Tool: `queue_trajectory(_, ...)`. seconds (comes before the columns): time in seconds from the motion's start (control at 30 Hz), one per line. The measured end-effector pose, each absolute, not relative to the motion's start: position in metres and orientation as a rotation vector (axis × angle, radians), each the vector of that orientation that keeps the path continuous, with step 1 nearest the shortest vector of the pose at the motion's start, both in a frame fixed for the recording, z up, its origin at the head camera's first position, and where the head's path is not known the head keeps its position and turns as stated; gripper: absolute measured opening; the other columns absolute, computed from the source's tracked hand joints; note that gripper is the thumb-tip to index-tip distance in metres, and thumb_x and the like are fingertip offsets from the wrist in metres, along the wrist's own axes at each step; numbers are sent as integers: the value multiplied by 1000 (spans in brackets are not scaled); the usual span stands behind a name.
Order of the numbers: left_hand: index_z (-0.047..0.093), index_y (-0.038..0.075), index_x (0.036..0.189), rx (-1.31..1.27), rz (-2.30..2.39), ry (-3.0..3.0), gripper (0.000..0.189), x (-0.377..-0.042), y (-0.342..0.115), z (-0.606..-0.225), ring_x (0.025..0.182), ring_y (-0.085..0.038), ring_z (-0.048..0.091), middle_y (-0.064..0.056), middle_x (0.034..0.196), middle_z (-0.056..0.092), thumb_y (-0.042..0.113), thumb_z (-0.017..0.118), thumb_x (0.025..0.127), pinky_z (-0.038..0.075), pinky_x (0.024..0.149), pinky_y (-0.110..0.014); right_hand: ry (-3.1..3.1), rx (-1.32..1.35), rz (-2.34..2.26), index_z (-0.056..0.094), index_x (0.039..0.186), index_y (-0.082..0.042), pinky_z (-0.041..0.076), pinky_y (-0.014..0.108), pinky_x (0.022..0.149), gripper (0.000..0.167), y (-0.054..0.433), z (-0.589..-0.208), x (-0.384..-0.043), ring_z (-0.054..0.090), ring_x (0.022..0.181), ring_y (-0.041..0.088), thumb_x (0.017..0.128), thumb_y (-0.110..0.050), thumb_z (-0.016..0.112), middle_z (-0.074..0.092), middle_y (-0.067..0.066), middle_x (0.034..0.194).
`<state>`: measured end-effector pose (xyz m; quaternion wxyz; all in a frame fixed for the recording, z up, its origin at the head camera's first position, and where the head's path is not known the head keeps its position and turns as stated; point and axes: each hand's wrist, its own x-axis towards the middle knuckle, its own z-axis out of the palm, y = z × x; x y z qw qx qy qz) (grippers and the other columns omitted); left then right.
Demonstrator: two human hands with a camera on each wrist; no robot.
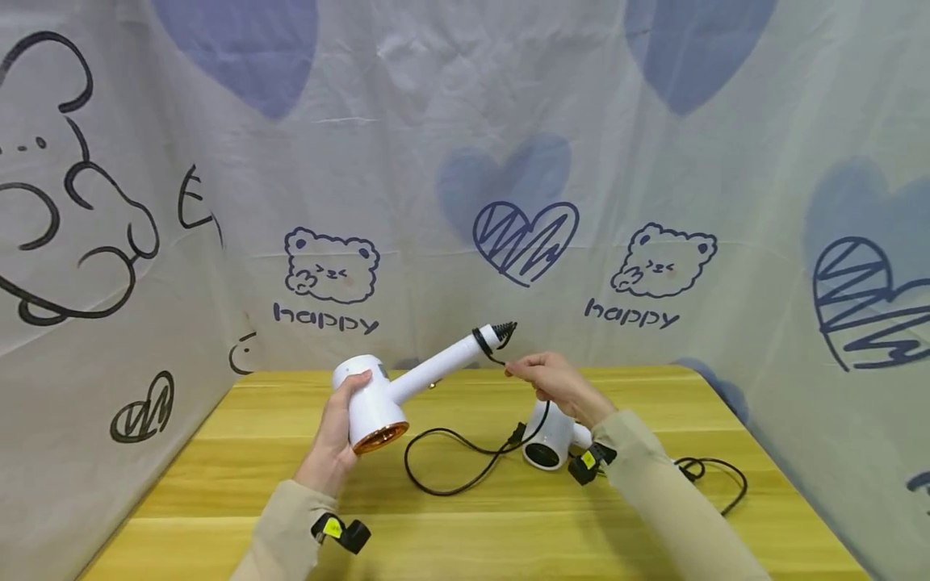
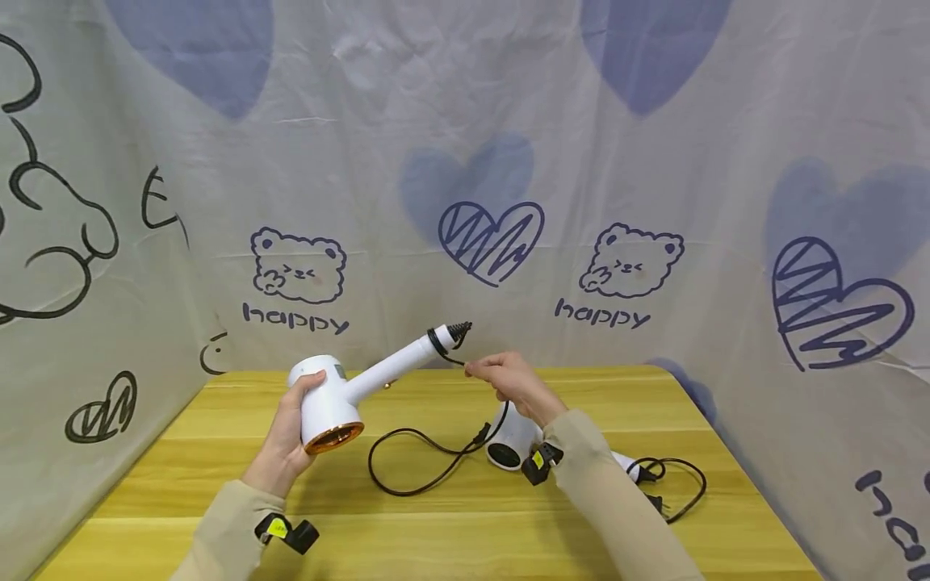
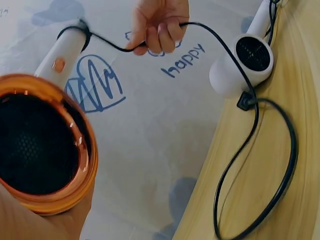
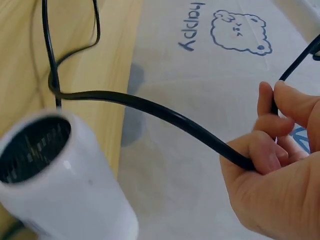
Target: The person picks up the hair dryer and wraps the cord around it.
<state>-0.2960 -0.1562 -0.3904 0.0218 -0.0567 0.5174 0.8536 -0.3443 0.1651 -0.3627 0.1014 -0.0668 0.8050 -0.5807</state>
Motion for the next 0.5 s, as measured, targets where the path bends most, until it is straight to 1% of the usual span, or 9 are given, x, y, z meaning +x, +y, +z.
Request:
queue_trajectory(0.03,39,12,127,-170,2624,1606,43,-296,-158,-391,86,-15,66,2,98,64,35,54,94,58,78,-32,2412,-201,-1695,74,109,-5,28,21,48,29,165,-361,-345,29,50,7,96,-29,62,64,8,113)
queue_trajectory(0.1,38,11,129,-156,2573,1625,46,-297,-161,-392,86,-15,66,1,99,64,35,54,93,58,79,-32,2458,-201,-1675,75,98,-6,27,21,47,23,165,-359,-348,27,49,7,95,-26,64,65,7,112)
queue_trajectory(0.2,37,8,131,-133,2504,1650,50,-297,-165,-392,87,-16,66,0,100,63,35,55,93,58,79,-33,2513,-213,-1657,71,85,-5,27,21,46,16,166,-356,-352,27,49,7,93,-17,65,59,2,85)
queue_trajectory(0.23,36,7,132,-124,2477,1661,51,-298,-166,-392,86,-16,65,0,99,63,35,54,93,58,79,-33,2524,-223,-1648,71,84,-4,27,21,48,14,166,-355,-353,26,49,9,92,-13,64,56,0,80)
queue_trajectory(0.3,35,5,134,-116,2420,1688,54,-298,-169,-393,86,-16,66,0,98,63,36,54,93,58,78,-33,2557,-251,-1610,74,88,-4,34,20,55,11,166,-352,-353,39,57,9,91,-7,64,57,-1,78)
queue_trajectory(0.33,35,5,134,-119,2395,1702,56,-298,-169,-393,85,-16,66,0,97,64,37,54,92,58,77,-33,2582,-281,-1577,75,93,-4,38,21,60,12,166,-350,-354,45,64,10,91,-7,64,62,0,80)
queue_trajectory(0.4,34,4,136,-112,2335,1745,59,-298,-172,-393,83,-16,66,0,95,64,38,55,92,59,76,-34,2610,-330,-1527,76,101,-7,46,26,74,15,166,-345,-353,55,82,16,91,-9,66,70,4,97)
queue_trajectory(0.47,32,4,138,-93,2286,1798,62,-298,-174,-392,84,-17,67,-1,95,65,38,57,92,59,76,-36,2631,-384,-1471,76,103,-8,49,32,88,17,166,-342,-352,60,98,20,90,-16,70,71,7,107)
queue_trajectory(0.5,32,4,139,-75,2265,1828,64,-298,-175,-391,84,-18,67,-1,96,66,37,59,92,60,76,-37,2635,-412,-1450,76,103,-8,50,35,90,19,165,-340,-351,60,100,22,90,-20,71,71,8,109)
